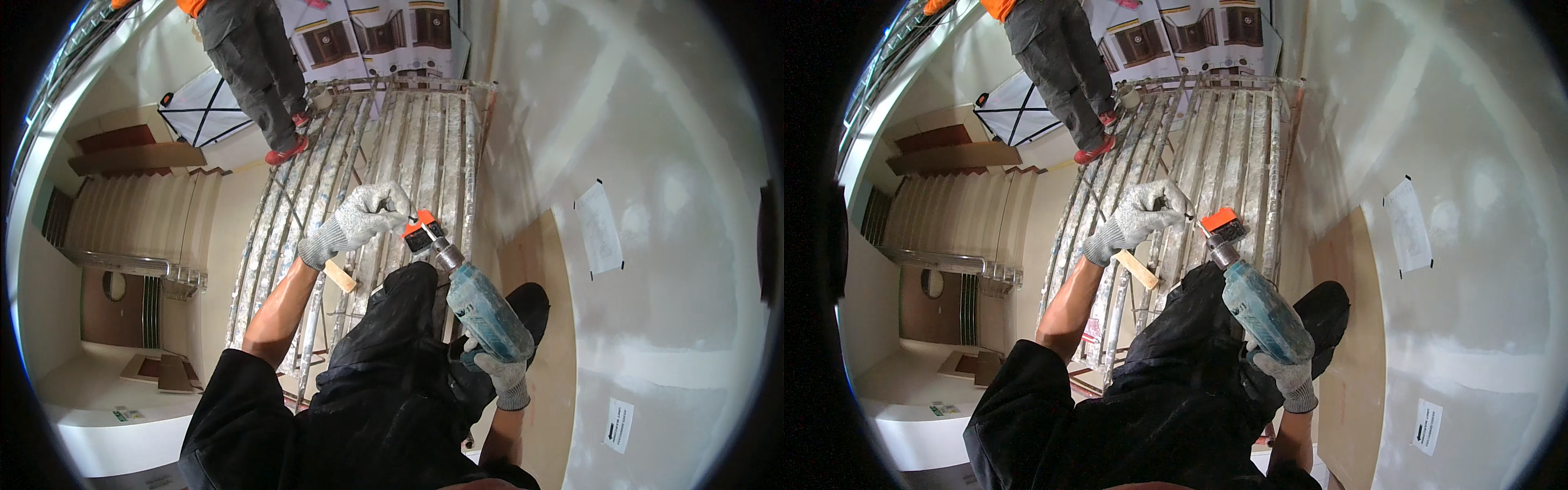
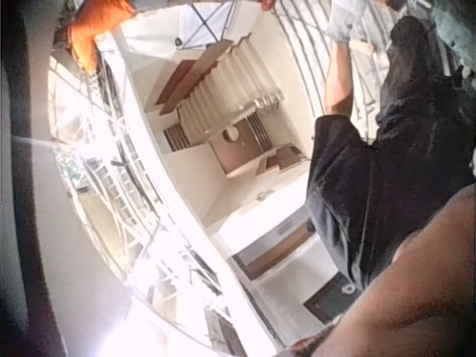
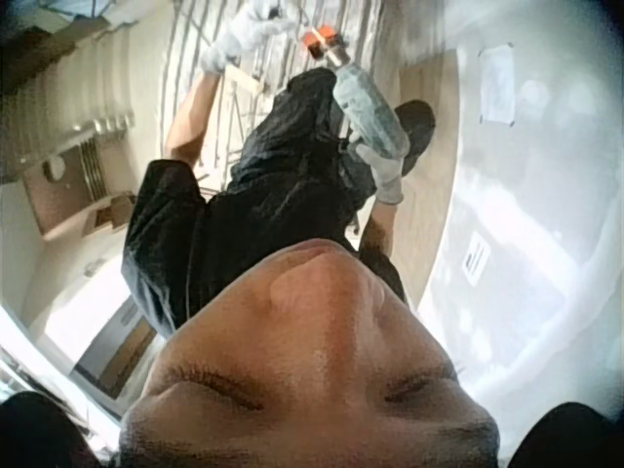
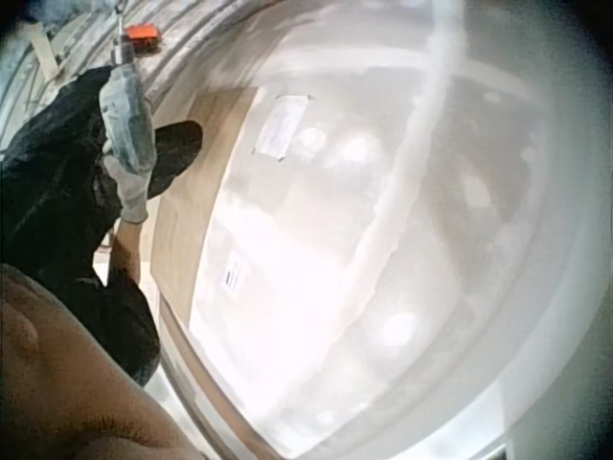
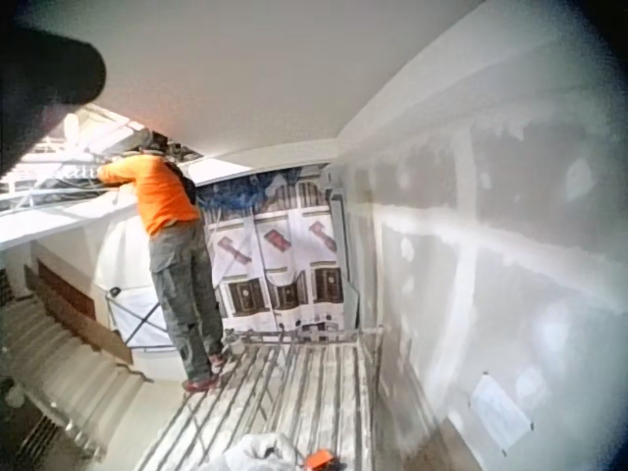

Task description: The person holds a white ceiling panel in place while using a power drill to secure it with a screw.

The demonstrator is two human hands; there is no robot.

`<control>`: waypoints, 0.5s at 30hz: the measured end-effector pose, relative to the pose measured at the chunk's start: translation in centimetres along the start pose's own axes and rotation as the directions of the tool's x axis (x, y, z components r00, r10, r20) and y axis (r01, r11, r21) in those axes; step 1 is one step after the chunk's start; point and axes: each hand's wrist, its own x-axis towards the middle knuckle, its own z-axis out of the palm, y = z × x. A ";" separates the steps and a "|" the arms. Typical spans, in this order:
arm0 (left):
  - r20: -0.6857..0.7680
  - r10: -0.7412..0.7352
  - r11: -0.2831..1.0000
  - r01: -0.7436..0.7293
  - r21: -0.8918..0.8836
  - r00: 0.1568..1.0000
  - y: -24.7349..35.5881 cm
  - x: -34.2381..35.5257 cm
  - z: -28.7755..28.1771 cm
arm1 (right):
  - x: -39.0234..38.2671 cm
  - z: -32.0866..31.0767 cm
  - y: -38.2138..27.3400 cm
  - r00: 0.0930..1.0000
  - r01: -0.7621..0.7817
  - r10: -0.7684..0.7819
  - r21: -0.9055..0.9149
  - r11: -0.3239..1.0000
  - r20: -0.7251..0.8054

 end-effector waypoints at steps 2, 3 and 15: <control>0.034 -0.020 1.000 0.020 0.001 0.999 0.5 0.4 0.4 | -0.4 -0.6 0.3 1.000 0.016 -0.017 -0.028 0.999 -0.007; 0.037 -0.012 1.000 0.012 0.017 0.999 0.3 0.6 0.6 | -0.5 -0.9 0.5 1.000 0.012 -0.012 -0.033 0.999 -0.026; 0.131 0.012 0.999 -0.017 0.041 0.991 2.1 2.2 1.9 | -1.7 -0.6 -1.1 0.996 0.062 -0.068 -0.087 0.994 -0.058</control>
